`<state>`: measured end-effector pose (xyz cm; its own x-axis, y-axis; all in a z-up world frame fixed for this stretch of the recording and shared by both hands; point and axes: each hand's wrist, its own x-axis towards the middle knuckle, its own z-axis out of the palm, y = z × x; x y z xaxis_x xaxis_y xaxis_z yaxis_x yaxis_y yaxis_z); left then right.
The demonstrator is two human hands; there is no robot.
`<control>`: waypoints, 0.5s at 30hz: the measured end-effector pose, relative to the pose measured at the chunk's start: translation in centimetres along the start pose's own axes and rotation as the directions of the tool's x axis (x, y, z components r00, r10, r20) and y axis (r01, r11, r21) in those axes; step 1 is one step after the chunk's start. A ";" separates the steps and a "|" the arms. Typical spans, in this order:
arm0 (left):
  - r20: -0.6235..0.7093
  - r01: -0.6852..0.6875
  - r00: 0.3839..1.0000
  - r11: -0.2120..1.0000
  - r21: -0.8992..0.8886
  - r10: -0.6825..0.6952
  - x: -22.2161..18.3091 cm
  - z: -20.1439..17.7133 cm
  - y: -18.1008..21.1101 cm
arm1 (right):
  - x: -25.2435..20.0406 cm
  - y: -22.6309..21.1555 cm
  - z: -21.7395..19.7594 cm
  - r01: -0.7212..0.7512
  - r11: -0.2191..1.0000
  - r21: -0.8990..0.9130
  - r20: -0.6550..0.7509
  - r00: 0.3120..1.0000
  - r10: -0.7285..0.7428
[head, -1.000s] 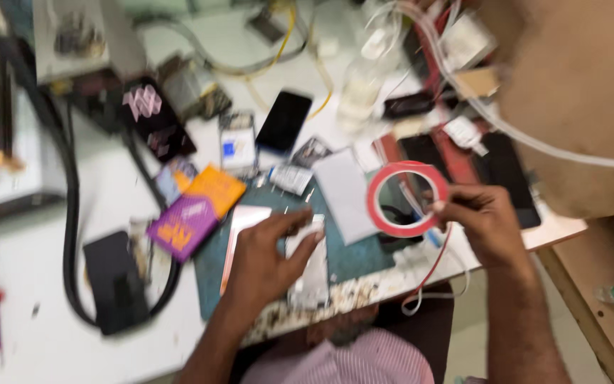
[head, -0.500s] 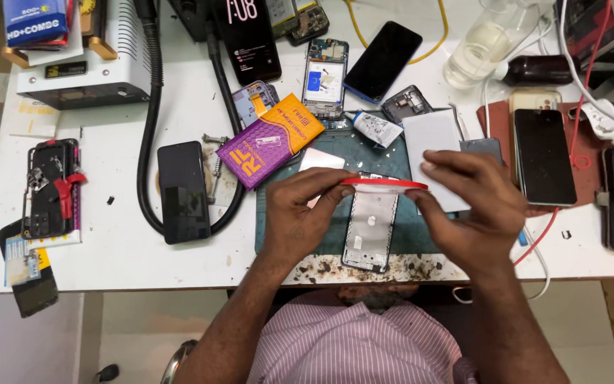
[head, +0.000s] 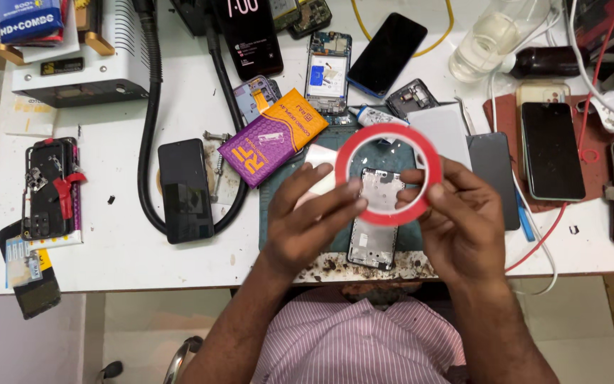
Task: The person applies adhesive from a tube to the perimeter of a phone frame and then applies red adhesive tape to the edge of the frame.
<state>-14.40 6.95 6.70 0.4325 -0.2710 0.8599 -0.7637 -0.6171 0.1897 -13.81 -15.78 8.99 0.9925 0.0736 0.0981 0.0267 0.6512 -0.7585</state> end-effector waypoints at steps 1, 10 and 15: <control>0.048 0.027 0.998 1.000 -0.006 -0.026 0.4 0.4 -0.6 | -0.3 0.2 -0.1 0.069 0.984 -0.163 -0.015 0.997 -0.073; 0.206 0.571 0.781 0.541 -0.618 -0.589 2.7 1.1 0.4 | -2.3 0.9 0.0 0.298 0.596 -0.746 0.138 0.944 -0.299; 0.181 0.495 0.753 0.364 -0.789 -0.632 1.8 1.9 -0.4 | -3.2 1.1 -0.5 0.330 0.616 -0.716 0.174 0.938 -0.300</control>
<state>-12.42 5.31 7.29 0.8956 0.0524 0.4418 -0.4417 0.2245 0.8686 -16.86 -15.67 7.47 0.9020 0.0056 0.4318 0.4295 -0.1155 -0.8957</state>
